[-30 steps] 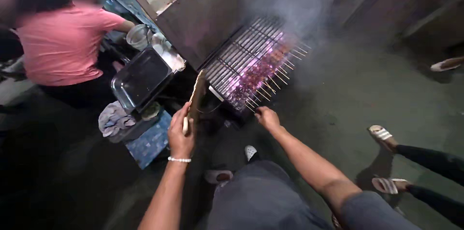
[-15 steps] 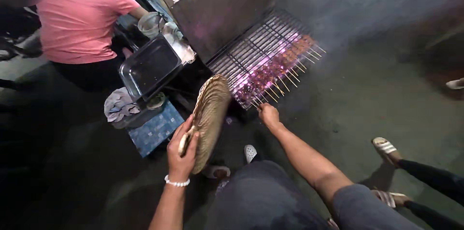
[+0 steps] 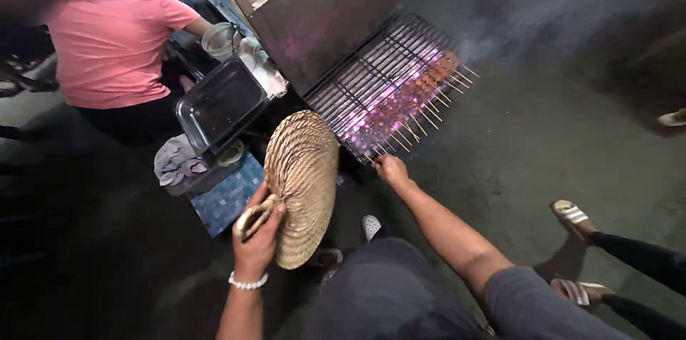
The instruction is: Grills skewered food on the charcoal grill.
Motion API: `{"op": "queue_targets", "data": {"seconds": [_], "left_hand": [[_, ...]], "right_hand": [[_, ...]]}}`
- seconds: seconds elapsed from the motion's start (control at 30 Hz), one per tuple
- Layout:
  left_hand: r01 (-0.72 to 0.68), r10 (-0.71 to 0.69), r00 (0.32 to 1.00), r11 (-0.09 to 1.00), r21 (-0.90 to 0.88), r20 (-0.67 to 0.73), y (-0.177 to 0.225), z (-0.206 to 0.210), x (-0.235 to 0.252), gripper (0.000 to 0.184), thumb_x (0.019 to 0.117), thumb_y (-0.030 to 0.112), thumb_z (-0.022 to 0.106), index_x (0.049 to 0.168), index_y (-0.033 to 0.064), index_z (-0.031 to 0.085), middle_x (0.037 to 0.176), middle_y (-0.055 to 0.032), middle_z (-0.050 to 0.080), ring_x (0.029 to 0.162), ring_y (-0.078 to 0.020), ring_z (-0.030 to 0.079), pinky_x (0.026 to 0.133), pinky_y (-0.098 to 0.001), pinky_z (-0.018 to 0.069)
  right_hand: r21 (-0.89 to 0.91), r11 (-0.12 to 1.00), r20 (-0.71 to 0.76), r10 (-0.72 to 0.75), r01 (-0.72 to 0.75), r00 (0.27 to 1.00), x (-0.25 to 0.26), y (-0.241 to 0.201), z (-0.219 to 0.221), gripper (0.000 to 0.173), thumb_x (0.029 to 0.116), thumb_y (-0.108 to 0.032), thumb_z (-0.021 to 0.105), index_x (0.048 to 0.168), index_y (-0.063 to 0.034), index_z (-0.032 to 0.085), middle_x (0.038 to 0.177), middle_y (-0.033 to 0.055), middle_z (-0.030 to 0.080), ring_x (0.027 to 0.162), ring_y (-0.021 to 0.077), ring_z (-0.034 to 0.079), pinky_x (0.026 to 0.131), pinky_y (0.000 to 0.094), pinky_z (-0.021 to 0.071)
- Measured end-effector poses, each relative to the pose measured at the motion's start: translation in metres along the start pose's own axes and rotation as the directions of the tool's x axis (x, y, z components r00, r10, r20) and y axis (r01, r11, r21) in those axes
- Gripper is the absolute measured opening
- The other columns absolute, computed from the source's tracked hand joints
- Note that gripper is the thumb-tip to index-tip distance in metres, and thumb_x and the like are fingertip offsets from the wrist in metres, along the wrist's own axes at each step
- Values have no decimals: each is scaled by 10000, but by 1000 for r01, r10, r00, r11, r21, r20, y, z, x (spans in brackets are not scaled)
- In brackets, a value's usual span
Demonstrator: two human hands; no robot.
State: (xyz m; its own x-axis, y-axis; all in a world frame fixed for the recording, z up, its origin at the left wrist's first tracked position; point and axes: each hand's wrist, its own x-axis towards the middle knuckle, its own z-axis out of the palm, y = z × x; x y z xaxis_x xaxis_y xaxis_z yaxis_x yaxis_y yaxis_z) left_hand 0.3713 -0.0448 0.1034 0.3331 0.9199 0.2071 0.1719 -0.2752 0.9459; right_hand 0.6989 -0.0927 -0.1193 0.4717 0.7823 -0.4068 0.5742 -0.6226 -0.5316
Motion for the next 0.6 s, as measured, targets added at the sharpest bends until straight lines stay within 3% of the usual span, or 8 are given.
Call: {"op": "queue_targets", "data": {"seconds": [0.1,0.17,0.2,0.3,0.37,0.47,0.6], "left_hand": [[-142,164,985,954,263,-62,-17,-4,8,504,910,49,678,1361,-133,544,1383,-220,605,1279,-175,601,1103,-294,474],[-242,261,965,890,387,4,-22,3,8,461,946,120,636,1348,-100,588,1349,-240,619,1263,-224,609,1094,-324,479],[-224,221,974,926,304,45,-18,11,8,453,943,105,650,1347,-91,591,1356,-215,621,1259,-209,610,1092,-320,487],[33,-27,994,998,-55,105,-7,29,8,486,867,-32,698,1332,-102,575,1362,-159,636,1218,-179,641,1061,-326,530],[17,-15,996,1000,-22,92,-7,31,9,489,873,-24,695,1341,-99,575,1367,-167,633,1238,-182,631,1080,-326,513],[-147,129,981,982,119,145,-8,26,7,467,909,26,662,1362,-62,592,1359,-151,641,1256,-182,616,1096,-323,498],[-140,127,981,987,80,147,-3,26,1,471,895,15,683,1345,-87,590,1363,-152,642,1265,-177,615,1109,-316,489]], "right_hand": [[33,997,-96,68,-65,993,-4,-4,-9,337,1011,-327,623,1224,-88,725,1282,156,687,1129,366,684,963,595,533],[12,993,-106,119,-118,987,0,-2,-10,331,1007,-293,617,1248,-83,705,1322,164,664,1130,377,682,950,601,536],[-1,992,-106,127,-127,986,2,-1,-10,322,1010,-266,607,1257,-81,701,1334,168,659,1137,383,680,949,604,536],[-6,993,-114,117,-119,987,-2,1,-13,299,1031,-199,554,1246,-49,697,1309,199,663,1156,404,666,958,612,526],[-1,995,-125,100,-101,987,-1,2,-14,301,1044,-207,528,1237,-59,707,1309,183,668,1166,386,667,966,602,525],[65,997,-152,62,-53,986,2,8,-13,287,1042,-226,542,1188,-77,738,1252,160,702,1156,351,675,987,574,520],[214,977,-139,41,-11,989,6,14,-8,285,1023,-226,567,1178,-66,745,1196,166,729,1172,339,673,1038,558,504]]}}
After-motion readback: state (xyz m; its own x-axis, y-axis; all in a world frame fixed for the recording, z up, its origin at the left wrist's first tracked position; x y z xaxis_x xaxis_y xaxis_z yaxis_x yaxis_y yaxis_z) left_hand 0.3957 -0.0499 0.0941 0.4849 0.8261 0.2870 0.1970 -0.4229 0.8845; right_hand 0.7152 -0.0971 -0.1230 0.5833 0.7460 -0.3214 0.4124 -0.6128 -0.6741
